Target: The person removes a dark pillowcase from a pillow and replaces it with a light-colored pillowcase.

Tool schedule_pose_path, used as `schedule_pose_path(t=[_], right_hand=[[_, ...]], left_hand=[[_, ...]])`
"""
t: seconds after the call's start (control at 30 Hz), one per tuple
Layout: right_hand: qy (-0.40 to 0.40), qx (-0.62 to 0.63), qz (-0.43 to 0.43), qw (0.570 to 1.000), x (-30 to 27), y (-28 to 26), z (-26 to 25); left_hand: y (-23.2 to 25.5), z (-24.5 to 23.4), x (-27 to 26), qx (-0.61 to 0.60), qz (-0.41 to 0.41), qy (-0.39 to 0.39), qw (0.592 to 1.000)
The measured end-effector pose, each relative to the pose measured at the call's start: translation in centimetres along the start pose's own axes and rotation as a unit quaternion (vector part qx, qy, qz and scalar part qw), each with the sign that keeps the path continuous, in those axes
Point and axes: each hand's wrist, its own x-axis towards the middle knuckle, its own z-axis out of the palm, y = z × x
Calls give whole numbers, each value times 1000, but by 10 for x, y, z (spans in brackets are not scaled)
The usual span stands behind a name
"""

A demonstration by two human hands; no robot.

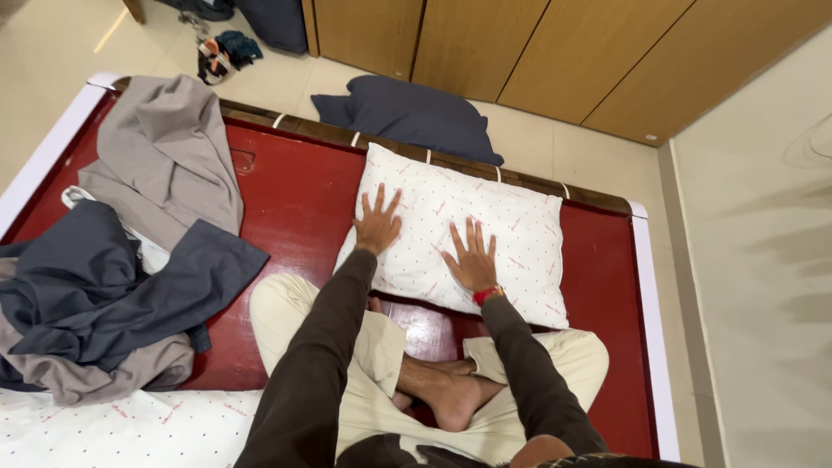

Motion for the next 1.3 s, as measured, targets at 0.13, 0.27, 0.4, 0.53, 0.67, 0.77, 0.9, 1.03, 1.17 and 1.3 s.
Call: schedule_pose_path(t=[0.13, 0.27, 0.4, 0.53, 0.67, 0.77, 0.9, 1.03, 1.17, 1.3], right_hand=[[0, 4, -66, 998, -47, 6, -8], [-5, -19, -94, 995, -80, 34, -18], [8, 20, -90, 996, -75, 44, -27], [70, 18, -38, 997, -63, 31, -37], [-70, -59, -37, 995, -79, -17, -45], [-214, -135, -77, 964, -102, -28, -49], [-11, -37, -193, 980, -90, 15, -33], [2, 64, 12, 998, -110, 76, -39], [-111, 7, 154, 982, -132, 109, -38], [-244, 33, 174, 954, -126, 119, -22]], left_hand=[[-17, 21, -69, 12, 80, 134, 988], [-14, 18, -72, 3, -2, 118, 993], [-5, 0, -55, -30, -101, -11, 994], [-10, -13, -65, -137, -37, 109, 984], [-19, -7, -89, -193, -117, 47, 973], [-13, -1, -85, -168, -120, 67, 976], [-13, -8, -87, -149, -92, 158, 972], [-11, -3, -93, -145, 90, 102, 980], [27, 11, -116, -7, 239, 32, 970], [47, 1, -147, 137, 120, -226, 957]])
